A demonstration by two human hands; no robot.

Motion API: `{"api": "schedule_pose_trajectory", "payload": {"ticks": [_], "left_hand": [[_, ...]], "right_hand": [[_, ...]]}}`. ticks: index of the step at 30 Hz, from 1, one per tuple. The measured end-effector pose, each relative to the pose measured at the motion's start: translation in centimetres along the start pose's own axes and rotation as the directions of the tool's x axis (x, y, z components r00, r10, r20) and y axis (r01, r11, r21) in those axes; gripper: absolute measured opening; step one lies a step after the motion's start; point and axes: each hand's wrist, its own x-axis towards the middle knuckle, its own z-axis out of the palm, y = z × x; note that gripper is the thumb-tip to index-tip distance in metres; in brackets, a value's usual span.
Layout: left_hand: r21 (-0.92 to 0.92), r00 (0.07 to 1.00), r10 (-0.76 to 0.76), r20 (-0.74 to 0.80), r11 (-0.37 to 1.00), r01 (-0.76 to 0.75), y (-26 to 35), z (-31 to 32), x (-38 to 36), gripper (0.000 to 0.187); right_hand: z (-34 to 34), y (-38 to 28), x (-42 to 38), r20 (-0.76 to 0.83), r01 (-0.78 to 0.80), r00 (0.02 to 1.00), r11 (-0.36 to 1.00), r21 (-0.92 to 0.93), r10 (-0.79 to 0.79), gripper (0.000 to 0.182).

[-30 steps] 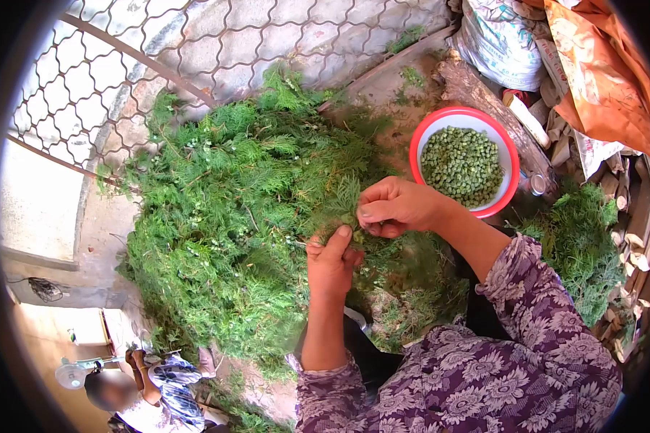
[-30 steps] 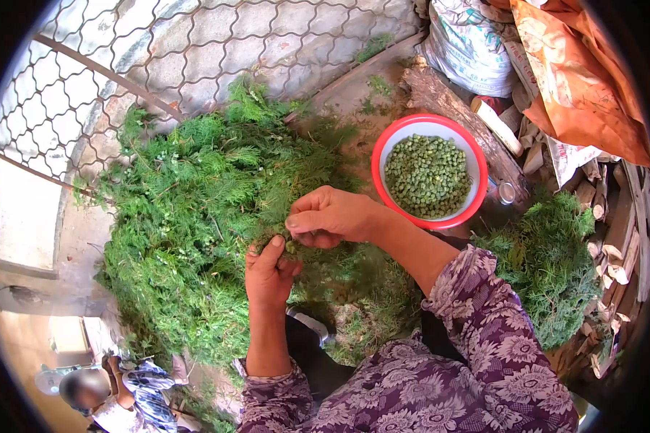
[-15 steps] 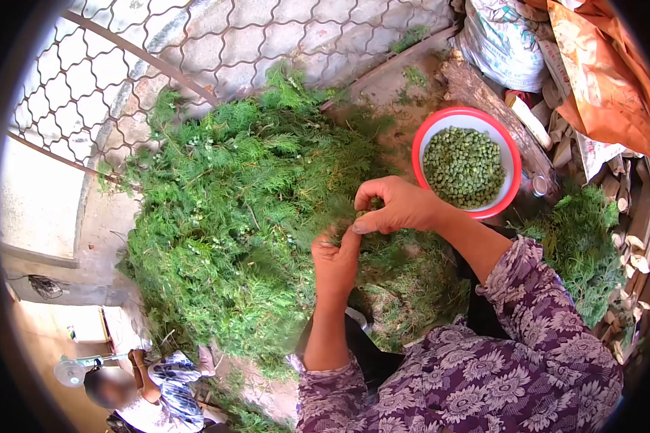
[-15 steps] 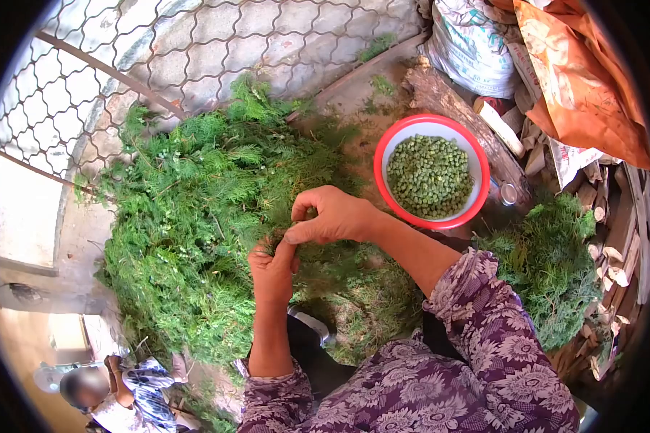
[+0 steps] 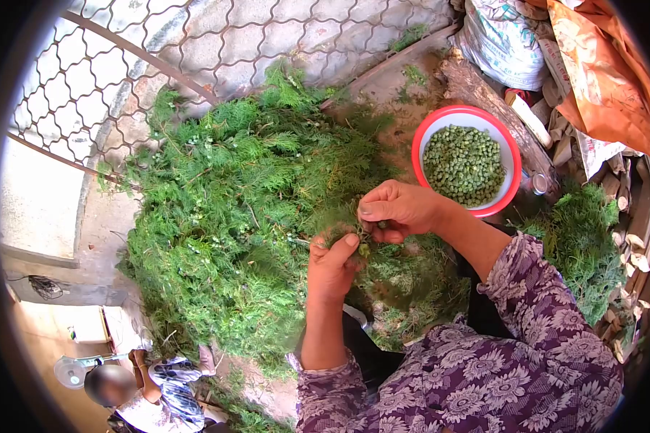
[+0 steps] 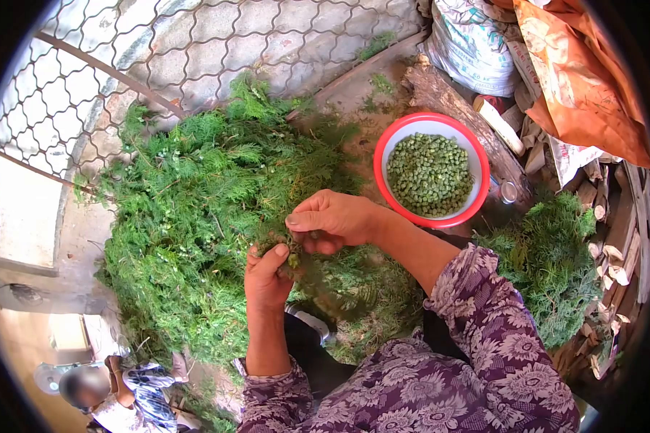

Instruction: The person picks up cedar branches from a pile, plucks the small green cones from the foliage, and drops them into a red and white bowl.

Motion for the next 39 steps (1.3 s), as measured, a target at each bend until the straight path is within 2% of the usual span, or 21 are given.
{"api": "schedule_pose_trajectory", "payload": {"ticks": [1,2,4,6,9,11,12,14,18,20,23,25,28,30,31,34,35,36,37,38,39], "left_hand": [[0.003,0.999,0.025,-0.031,1.0,-0.025,0.2,0.4,-0.1,0.004],[0.004,0.999,0.025,-0.032,1.0,-0.025,0.2,-0.3,0.1,0.004],[-0.129,0.995,-0.029,0.099,0.991,0.041,0.1,-2.4,0.8,0.007],[-0.129,0.999,-0.008,0.035,0.992,0.012,0.0,-2.7,0.9,0.008],[-0.095,0.998,0.041,-0.055,0.994,-0.046,-0.4,-2.7,1.1,0.011],[-0.061,0.994,0.069,-0.084,0.995,-0.074,-0.8,-2.5,1.2,0.012],[-0.01,0.989,0.103,-0.105,0.994,-0.105,-1.0,-2.3,1.2,0.012],[0.043,0.983,0.138,-0.125,0.99,-0.133,-1.4,-1.9,1.4,0.013],[0.084,0.982,0.166,-0.093,0.984,-0.158,-1.9,-1.8,1.4,0.013],[0.088,0.983,0.161,-0.094,0.984,-0.153,-1.8,-1.9,1.4,0.013],[0.014,0.998,0.069,-0.006,0.998,-0.069,-1.1,-2.0,1.2,0.017],[-0.068,0.999,-0.021,0.031,0.997,0.023,-0.8,-1.8,1.0,0.011],[-0.142,0.994,-0.058,0.095,0.987,0.071,-0.4,-2.1,0.9,0.011],[-0.156,0.995,-0.059,0.085,0.985,0.072,0.1,-1.6,0.9,0.014],[-0.168,0.995,-0.061,0.075,0.983,0.073,0.2,-1.5,0.8,0.016],[-0.259,0.995,-0.024,0.094,0.965,0.047,0.3,-2.9,1.3,0.023],[-0.282,0.995,-0.024,0.099,0.958,0.051,0.7,-3.1,1.3,0.024],[-0.285,0.995,-0.022,0.099,0.957,0.049,1.0,-3.3,1.3,0.024],[-0.328,0.997,-0.007,0.078,0.944,0.032,1.2,-3.6,1.4,0.024],[-0.371,0.998,0.006,0.056,0.929,0.015,1.3,-3.8,1.4,0.024],[-0.411,0.999,0.007,0.041,0.912,0.01,1.7,-3.8,1.3,0.03]], "right_hand": [[0.0,0.1,0.0,0.058,0.02,0.998,0.994,0.112,-0.027,0.017],[0.0,0.0,0.0,0.059,0.02,0.998,0.993,0.112,-0.027,0.017],[-0.1,-0.5,0.0,-0.021,0.181,0.983,0.966,0.186,-0.18,0.012],[-1.0,-0.8,-0.2,-0.015,0.21,0.977,0.953,0.219,-0.212,0.013],[-1.3,-0.7,-0.1,-0.091,0.234,0.97,0.965,0.116,-0.225,0.012],[-0.4,-0.3,0.2,-0.16,0.054,0.984,0.991,-0.123,-0.073,0.021],[-0.1,0.0,0.4,-0.16,0.055,0.984,0.991,-0.123,-0.074,0.021],[0.3,0.5,0.9,-0.156,-0.025,0.988,0.971,-0.238,-0.012,0.031],[0.6,0.7,1.2,-0.175,0.014,0.982,0.945,-0.327,-0.075,0.033],[0.6,0.6,1.1,-0.162,0.013,0.985,0.951,-0.31,-0.066,0.031],[0.6,0.4,0.9,-0.126,0.025,0.99,0.955,-0.294,-0.065,0.027],[0.6,0.2,0.7,-0.101,0.039,0.992,0.955,-0.294,-0.071,0.024],[0.4,0.1,0.3,-0.037,0.066,0.996,0.973,-0.22,-0.076,0.019],[0.6,-0.3,-0.1,0.014,0.108,0.994,0.993,-0.052,-0.107,0.015],[0.3,-0.7,-0.3,0.015,0.107,0.994,0.993,-0.052,-0.106,0.015],[-1.5,-2.7,-1.6,-0.226,0.198,0.943,0.958,-0.21,-0.244,0.013],[-2.3,-3.3,-2.2,-0.311,0.211,0.901,0.931,-0.297,-0.303,0.014],[-4.0,-3.2,-2.6,-0.349,0.177,0.839,0.815,-0.551,-0.418,0.017],[-6.0,-2.9,-3.0,-0.347,0.103,0.77,0.641,-0.76,-0.535,0.02],[-7.5,-2.7,-3.6,-0.399,-0.138,0.701,0.437,-0.889,-0.59,0.023],[-8.8,-2.4,-4.1,-0.417,-0.386,0.626,0.202,-0.9,-0.659,0.027]]}}
